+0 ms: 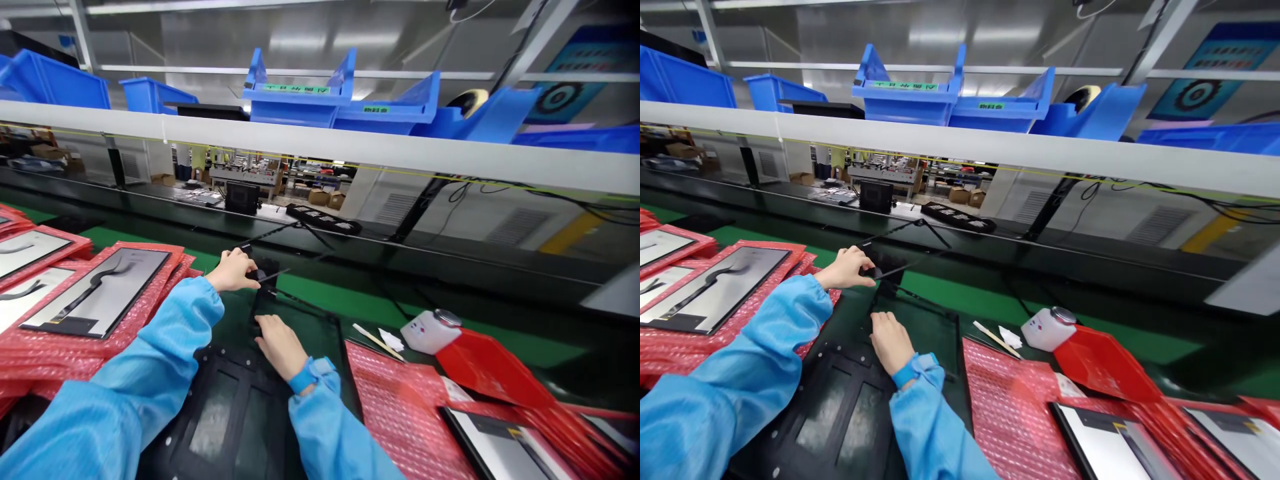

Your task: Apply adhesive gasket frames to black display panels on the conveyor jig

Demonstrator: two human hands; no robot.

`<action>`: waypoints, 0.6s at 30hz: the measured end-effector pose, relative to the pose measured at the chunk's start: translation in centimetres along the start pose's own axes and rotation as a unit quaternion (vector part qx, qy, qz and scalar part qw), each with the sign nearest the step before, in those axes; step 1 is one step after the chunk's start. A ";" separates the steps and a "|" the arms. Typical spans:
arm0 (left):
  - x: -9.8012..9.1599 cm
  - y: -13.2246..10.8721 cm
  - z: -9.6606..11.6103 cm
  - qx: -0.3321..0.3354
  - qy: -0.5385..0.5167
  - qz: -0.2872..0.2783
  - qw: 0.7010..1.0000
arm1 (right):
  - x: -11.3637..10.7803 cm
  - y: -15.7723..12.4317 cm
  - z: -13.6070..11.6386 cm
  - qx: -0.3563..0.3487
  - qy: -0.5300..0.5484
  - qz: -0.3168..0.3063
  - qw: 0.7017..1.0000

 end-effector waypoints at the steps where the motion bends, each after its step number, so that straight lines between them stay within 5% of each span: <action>1: 0.6 -0.1 0.1 0.011 0.003 -0.012 1.000 | -1.0 -0.8 -0.3 0.000 -0.012 0.004 1.000; 5: 3.3 -0.6 0.9 0.052 0.017 -0.059 0.997 | -2.4 -6.3 -4.2 -0.012 -0.046 0.007 0.999; 10: 5.3 -2.3 2.1 0.094 0.034 -0.115 0.988 | 2.5 -11.9 -12.6 0.014 -0.023 0.084 0.996; 13: 3.5 -3.5 2.5 0.100 0.050 -0.097 0.989 | 5.3 -12.1 -16.1 0.035 -0.024 0.085 0.995; 18: -4.0 -6.7 3.3 0.091 0.060 0.029 0.994 | 5.3 -10.8 -17.2 0.048 -0.012 0.019 0.999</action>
Point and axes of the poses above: each hand's wrist, its own y-axis towards the middle knuckle, its own x-axis out of the palm, z = x × y, the point moved 1 cm from there along y, towards the middle knuckle, and after that the axes turned 13 degrees about z, right-handed, at the moved point
